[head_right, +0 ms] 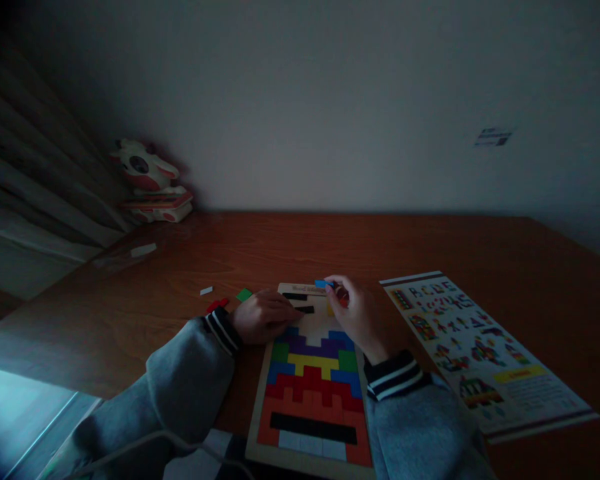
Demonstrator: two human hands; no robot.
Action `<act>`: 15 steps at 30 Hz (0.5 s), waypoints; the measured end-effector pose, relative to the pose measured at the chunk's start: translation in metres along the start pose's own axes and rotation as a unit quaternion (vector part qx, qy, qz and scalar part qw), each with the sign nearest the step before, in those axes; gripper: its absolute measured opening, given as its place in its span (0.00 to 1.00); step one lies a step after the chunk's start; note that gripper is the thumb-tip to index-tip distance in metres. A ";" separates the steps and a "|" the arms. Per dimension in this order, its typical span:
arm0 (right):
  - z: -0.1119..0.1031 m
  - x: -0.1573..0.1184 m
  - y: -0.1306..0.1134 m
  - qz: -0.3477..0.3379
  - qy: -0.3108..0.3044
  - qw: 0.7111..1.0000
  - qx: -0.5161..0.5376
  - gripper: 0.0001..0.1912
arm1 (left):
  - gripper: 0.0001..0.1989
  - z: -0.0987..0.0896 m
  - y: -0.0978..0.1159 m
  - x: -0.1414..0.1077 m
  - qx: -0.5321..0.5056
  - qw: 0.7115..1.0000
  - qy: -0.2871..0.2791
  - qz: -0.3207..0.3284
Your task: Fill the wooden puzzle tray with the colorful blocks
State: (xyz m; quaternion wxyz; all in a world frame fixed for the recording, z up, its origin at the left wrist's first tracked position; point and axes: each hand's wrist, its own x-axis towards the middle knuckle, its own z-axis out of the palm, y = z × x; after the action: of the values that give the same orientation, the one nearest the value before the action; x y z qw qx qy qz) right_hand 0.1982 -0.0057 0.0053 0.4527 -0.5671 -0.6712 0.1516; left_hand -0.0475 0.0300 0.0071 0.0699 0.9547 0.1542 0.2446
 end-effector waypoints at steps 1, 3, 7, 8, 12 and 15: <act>0.001 0.000 0.001 0.002 -0.002 1.000 0.005 0.15 | 0.15 -0.001 -0.001 -0.001 0.014 1.000 -0.005 0.007; 0.002 -0.001 0.004 0.004 -0.002 1.000 0.008 0.16 | 0.14 -0.002 -0.003 -0.003 0.043 0.999 -0.012 0.012; 0.003 -0.001 0.009 -0.001 0.000 1.000 0.000 0.16 | 0.13 -0.005 -0.008 -0.005 0.088 0.996 -0.007 0.004; 0.003 -0.002 0.009 -0.002 -0.002 1.000 0.000 0.16 | 0.12 -0.005 -0.008 -0.006 0.094 0.996 -0.003 0.004; 0.002 -0.002 0.006 0.000 -0.003 1.000 -0.005 0.16 | 0.12 -0.006 -0.007 -0.006 0.104 0.994 0.014 -0.001; 0.001 -0.001 0.006 0.008 0.004 1.000 -0.004 0.17 | 0.12 -0.011 -0.007 -0.007 0.114 0.992 0.034 -0.029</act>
State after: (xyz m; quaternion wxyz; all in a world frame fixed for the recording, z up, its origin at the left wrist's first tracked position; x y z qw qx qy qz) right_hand 0.2013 -0.0046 0.0006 0.4519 -0.5747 -0.6656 0.1500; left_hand -0.0609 0.0350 0.0121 -0.0374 0.9428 0.2111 0.2553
